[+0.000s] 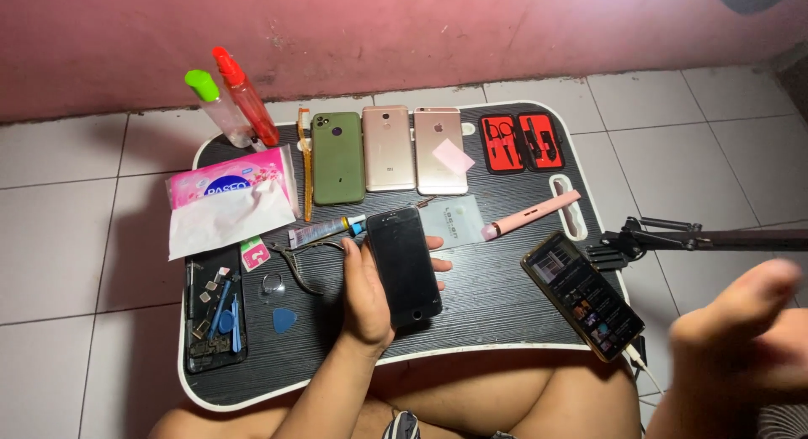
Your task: Cleaning and organizing multiple smartphones on a small table using wipes and repair tools
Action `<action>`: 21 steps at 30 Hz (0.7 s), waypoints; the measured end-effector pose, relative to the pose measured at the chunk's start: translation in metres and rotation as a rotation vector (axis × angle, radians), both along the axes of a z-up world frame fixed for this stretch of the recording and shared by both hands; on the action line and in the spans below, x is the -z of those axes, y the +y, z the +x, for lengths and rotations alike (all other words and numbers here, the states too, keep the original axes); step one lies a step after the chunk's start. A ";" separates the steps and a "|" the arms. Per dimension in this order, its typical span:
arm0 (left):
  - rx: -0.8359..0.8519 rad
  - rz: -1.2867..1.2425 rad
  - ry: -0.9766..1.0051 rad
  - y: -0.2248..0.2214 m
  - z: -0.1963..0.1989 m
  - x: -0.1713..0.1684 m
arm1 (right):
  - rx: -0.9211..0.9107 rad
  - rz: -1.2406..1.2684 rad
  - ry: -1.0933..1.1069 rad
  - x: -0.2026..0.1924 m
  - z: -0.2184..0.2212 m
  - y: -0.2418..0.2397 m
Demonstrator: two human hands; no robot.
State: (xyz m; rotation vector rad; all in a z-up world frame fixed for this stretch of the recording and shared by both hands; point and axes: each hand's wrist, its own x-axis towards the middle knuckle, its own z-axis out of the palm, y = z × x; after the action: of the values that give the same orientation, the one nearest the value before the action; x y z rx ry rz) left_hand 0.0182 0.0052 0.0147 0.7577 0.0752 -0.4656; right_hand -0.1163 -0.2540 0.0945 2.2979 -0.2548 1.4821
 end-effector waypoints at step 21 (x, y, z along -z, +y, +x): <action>-0.094 -0.043 -0.167 0.004 0.006 0.012 | -0.811 1.057 0.406 0.065 0.070 0.127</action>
State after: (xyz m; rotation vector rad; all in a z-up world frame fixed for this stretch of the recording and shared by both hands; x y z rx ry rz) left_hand 0.0240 0.0088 0.0029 0.7452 -0.0547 -0.3121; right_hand -0.0458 -0.1272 0.0298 3.8276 0.0716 1.2558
